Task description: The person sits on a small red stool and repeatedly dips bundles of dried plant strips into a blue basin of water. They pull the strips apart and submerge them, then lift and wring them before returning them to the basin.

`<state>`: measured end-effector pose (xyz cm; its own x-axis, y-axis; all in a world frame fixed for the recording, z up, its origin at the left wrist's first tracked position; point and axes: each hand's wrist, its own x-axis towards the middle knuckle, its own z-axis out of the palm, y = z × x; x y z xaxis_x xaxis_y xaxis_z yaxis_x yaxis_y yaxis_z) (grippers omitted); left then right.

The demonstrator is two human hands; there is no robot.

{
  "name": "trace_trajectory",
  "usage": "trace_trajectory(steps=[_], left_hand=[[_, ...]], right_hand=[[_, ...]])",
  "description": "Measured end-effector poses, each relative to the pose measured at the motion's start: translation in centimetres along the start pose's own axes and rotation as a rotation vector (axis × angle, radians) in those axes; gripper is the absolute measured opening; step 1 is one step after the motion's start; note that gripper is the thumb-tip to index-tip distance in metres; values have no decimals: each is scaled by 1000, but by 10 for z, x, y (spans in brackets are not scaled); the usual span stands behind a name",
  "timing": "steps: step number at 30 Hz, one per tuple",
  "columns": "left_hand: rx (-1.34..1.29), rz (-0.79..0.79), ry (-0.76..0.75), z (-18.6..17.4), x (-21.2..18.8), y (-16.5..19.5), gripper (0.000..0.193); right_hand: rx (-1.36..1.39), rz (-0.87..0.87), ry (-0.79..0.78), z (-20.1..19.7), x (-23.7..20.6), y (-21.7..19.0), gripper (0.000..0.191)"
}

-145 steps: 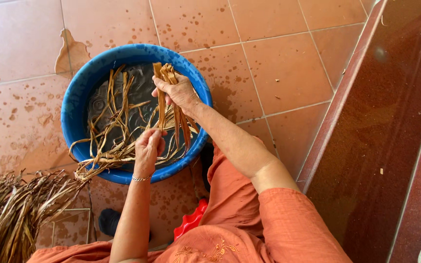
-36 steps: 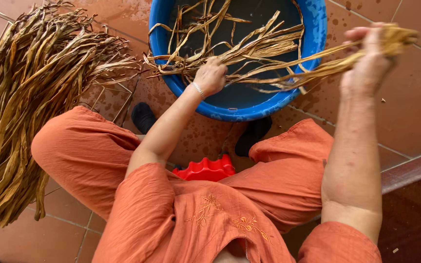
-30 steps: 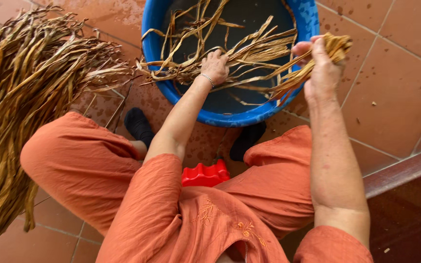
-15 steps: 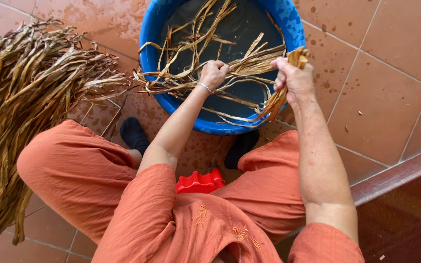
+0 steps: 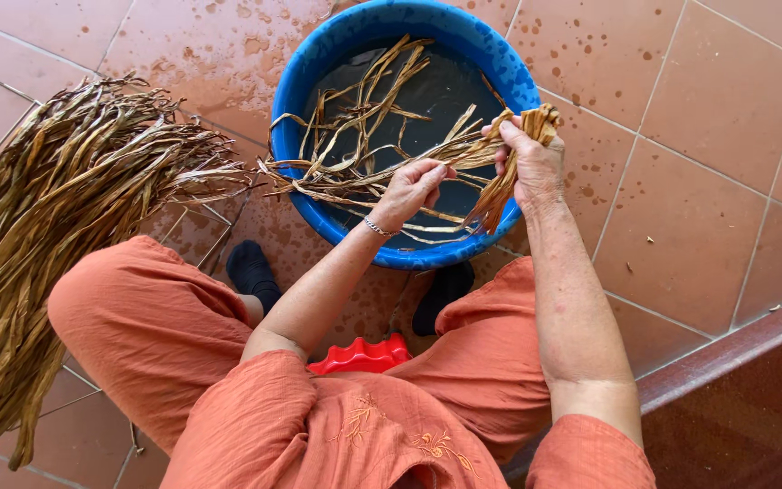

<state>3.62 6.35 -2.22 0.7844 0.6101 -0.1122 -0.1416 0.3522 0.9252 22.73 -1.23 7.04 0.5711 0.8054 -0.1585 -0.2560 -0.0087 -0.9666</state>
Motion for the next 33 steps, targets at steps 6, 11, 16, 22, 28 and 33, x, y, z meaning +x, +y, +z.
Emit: trace_trajectory(steps=[6, 11, 16, 22, 28, 33], left_hand=[[377, 308, 63, 18, 11, 12, 32], [473, 369, 230, 46, 44, 27, 23], [516, 409, 259, 70, 54, 41, 26], [813, 275, 157, 82, 58, 42, 32], [850, 323, 138, 80, 47, 52, 32], [904, 414, 106, 86, 16, 56, 29]], right_hand=[[-74, 6, -24, 4, -11, -6, 15], [30, 25, -105, 15, -13, -2, 15], [124, -100, -115, 8, 8, 4, 22], [162, -86, 19, -11, 31, 10, 28], [188, -83, 192, -19, 53, 5, 24], [308, -37, 255, -55, 61, -15, 28]])
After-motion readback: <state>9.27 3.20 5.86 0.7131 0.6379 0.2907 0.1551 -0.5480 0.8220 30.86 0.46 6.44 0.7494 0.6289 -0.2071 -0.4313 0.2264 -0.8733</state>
